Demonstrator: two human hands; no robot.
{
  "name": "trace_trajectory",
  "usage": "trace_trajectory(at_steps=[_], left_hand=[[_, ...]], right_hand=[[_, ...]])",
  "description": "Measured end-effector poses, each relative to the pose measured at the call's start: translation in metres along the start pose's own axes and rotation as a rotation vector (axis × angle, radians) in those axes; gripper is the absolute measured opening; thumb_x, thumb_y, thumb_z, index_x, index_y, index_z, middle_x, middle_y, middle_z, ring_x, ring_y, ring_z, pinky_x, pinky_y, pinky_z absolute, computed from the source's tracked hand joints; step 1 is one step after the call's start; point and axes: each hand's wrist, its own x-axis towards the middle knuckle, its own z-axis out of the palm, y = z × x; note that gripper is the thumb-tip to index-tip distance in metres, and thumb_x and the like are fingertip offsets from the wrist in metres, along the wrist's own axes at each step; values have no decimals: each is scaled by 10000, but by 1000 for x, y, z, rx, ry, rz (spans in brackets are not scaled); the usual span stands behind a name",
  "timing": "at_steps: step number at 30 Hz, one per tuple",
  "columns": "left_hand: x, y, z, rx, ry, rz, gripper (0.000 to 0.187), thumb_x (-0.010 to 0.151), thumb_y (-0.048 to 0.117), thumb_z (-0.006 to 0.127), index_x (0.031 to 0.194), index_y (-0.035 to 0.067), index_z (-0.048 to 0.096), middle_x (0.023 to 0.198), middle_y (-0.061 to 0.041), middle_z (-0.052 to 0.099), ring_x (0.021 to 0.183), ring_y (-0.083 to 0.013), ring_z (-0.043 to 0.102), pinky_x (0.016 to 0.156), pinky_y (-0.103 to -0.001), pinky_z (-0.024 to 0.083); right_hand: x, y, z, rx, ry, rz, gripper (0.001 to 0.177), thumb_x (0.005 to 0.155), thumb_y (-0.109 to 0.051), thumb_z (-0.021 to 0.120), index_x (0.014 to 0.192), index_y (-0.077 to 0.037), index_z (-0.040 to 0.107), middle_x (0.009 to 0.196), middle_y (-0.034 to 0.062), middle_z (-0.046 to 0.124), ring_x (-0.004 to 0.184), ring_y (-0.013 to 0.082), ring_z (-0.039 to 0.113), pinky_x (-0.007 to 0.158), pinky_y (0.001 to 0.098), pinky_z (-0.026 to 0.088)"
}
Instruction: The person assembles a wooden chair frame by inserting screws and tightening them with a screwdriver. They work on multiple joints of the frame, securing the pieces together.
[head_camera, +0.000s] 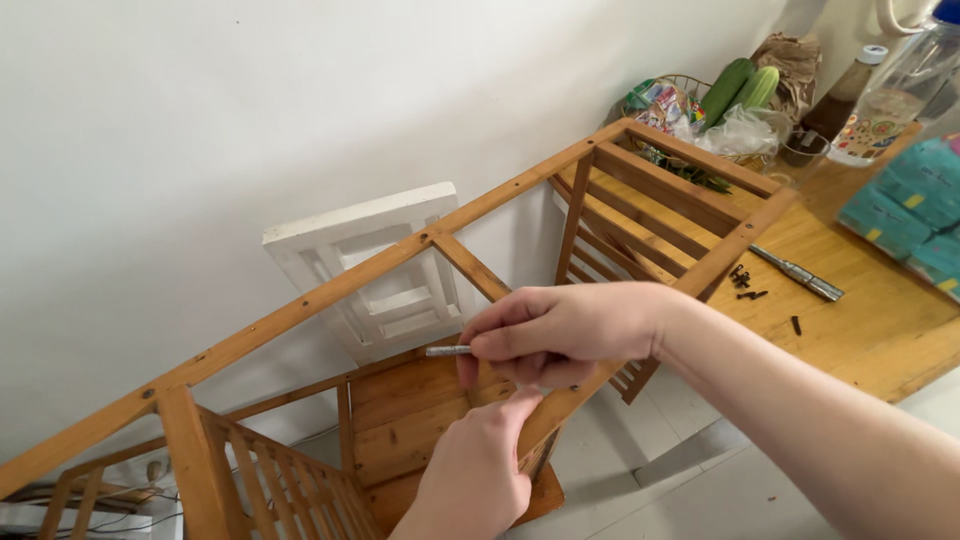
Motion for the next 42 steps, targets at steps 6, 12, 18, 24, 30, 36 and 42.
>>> trace_trajectory(at_steps=[6, 12, 18, 24, 30, 36, 42], left_hand=[[0, 1, 0, 97, -212, -255, 808, 760, -6, 613, 1510, 236, 439, 956, -233, 694, 977, -397, 674, 873, -504, 515], [-4, -7, 8, 72, -85, -122, 867, 737, -28, 620, 1532, 237, 402, 945, -213, 650, 909, -402, 663, 803, -536, 498], [6, -13, 13, 99, -100, -183, 713, 703, -30, 625, 1378, 171, 514, 968, -180, 699, 967, -376, 678, 847, -513, 515], [7, -24, 19, 10, -13, -148, 452, 821, 83, 650, 1270, 115, 605, 1074, -164, 719, 1046, -376, 681, 852, -460, 556], [16, -24, 16, 156, -107, -219, 688, 744, 91, 714, 1395, 202, 523, 1185, -151, 681, 1128, -364, 656, 941, -452, 546], [20, -15, 3, 183, -189, -156, 953, 658, 121, 772, 1519, 317, 414, 1358, -34, 581, 1178, -310, 639, 953, -441, 551], [9, 4, 1, 2, 24, -66, 754, 720, 285, 843, 1421, 303, 566, 1306, -15, 562, 1218, -239, 621, 934, -384, 557]], right_hand=[[3, 1, -19, 87, -309, 42, 340, 1082, -220, 537, 1231, 50, 681, 645, -99, 348, 506, 21, 255, 411, 220, 186], [-1, -13, -19, -264, -359, 16, 332, 1087, -240, 533, 1246, -4, 704, 673, -78, 415, 553, 48, 342, 482, 224, 292], [-17, 3, 27, -1579, 475, -471, 261, 804, -153, 710, 1056, -214, 745, 1010, -44, 689, 1065, 174, 610, 970, 434, 418], [-14, 54, 68, -1303, 821, -849, 192, 844, -191, 758, 1028, -169, 705, 1019, 36, 652, 1114, 248, 606, 1182, 590, 275], [-18, 57, 59, -1195, 882, -920, 176, 853, -210, 790, 1015, -210, 721, 927, -15, 629, 950, 203, 590, 998, 417, 425], [-17, 51, 25, -52, 1202, -843, 105, 1024, -202, 608, 968, -154, 682, 954, -83, 646, 771, 54, 559, 715, 257, 450], [-12, 62, 9, 510, 1069, -822, 301, 1059, -300, 534, 1028, -46, 694, 764, -45, 490, 748, 81, 436, 698, 246, 380]])
